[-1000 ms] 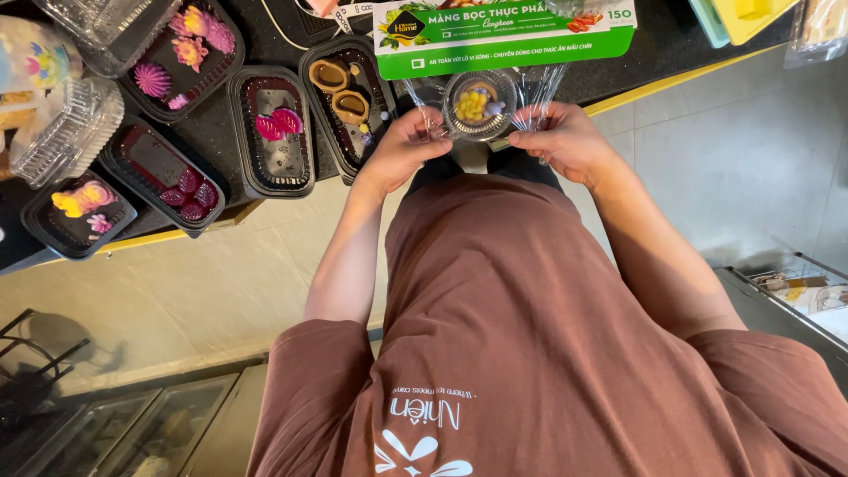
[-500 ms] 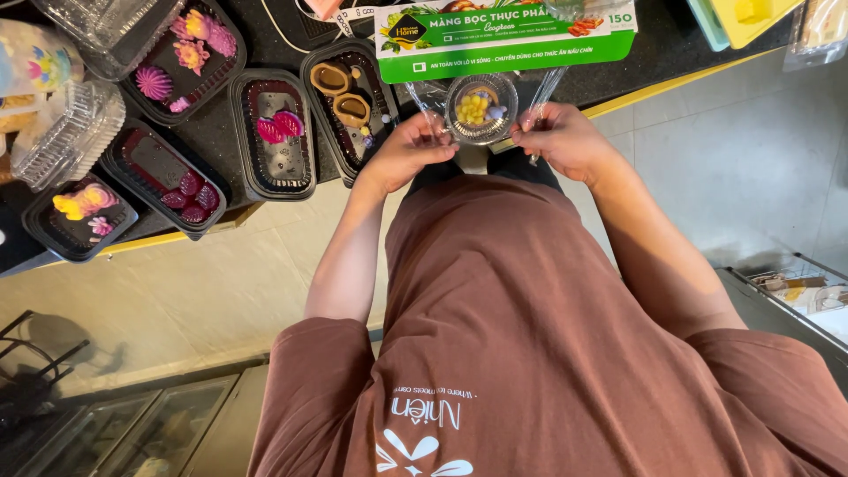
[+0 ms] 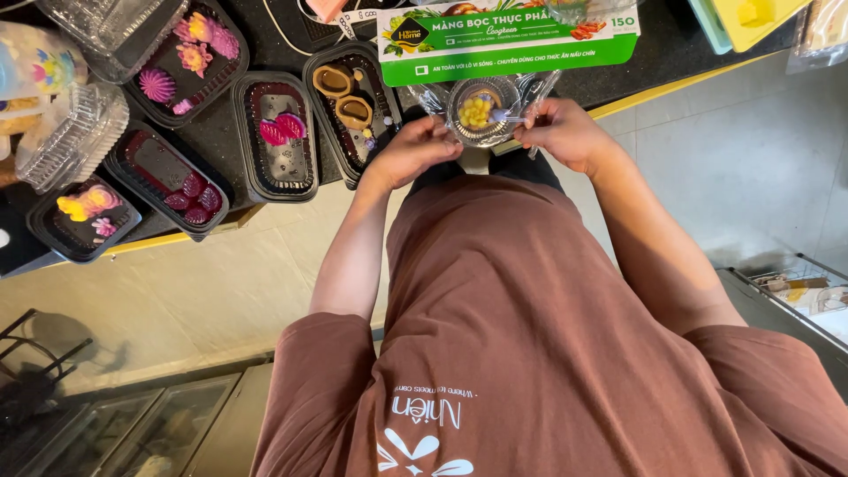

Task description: The person wraps individual desserts in plastic wrap and places them into a refrigerated display case.

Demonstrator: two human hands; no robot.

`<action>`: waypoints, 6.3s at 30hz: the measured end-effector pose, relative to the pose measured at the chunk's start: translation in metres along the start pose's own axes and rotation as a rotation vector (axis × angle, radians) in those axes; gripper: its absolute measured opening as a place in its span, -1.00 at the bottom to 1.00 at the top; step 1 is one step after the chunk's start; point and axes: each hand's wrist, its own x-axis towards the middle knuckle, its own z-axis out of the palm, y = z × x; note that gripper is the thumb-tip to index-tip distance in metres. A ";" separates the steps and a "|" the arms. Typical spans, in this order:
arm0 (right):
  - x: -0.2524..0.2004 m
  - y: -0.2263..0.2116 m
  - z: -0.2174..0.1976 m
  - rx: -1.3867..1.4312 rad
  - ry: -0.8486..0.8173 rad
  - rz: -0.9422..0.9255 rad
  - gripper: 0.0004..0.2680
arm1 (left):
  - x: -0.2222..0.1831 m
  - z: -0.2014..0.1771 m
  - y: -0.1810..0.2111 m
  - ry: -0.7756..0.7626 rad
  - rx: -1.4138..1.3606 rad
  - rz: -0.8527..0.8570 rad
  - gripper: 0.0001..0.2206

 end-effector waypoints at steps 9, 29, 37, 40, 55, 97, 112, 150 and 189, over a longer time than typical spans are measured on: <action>-0.013 -0.041 0.004 0.233 -0.107 0.083 -0.73 | 0.022 -0.009 -0.022 0.326 0.019 0.173 -0.73; -0.005 -0.006 -0.012 0.651 -0.139 -0.005 -0.86 | 0.039 0.005 -0.028 0.420 -0.113 0.468 -0.80; 0.010 -0.001 0.017 0.249 0.188 -0.027 -0.89 | 0.064 0.008 -0.046 0.620 -0.176 0.436 -0.85; 0.016 0.004 0.026 0.309 0.287 -0.012 -0.91 | 0.069 0.008 -0.053 0.705 -0.157 0.542 -0.72; 0.002 -0.026 0.035 0.457 0.307 -0.018 -0.87 | 0.035 0.015 -0.065 0.419 -0.321 0.476 -0.49; 0.005 -0.135 -0.091 -1.259 -0.137 -0.710 -0.92 | 0.038 0.160 -0.071 1.184 0.659 0.842 -0.04; 0.079 -0.118 0.011 -1.178 -0.386 -0.624 -0.92 | 0.047 0.156 -0.081 1.212 0.669 0.861 0.01; -0.077 -0.111 0.071 -0.195 -0.836 -0.075 -0.54 | -0.082 0.319 -0.064 1.441 0.499 0.941 -0.02; -0.110 0.150 0.737 -0.459 -1.648 0.487 -0.64 | -0.589 0.131 -0.220 2.160 0.122 0.802 -0.01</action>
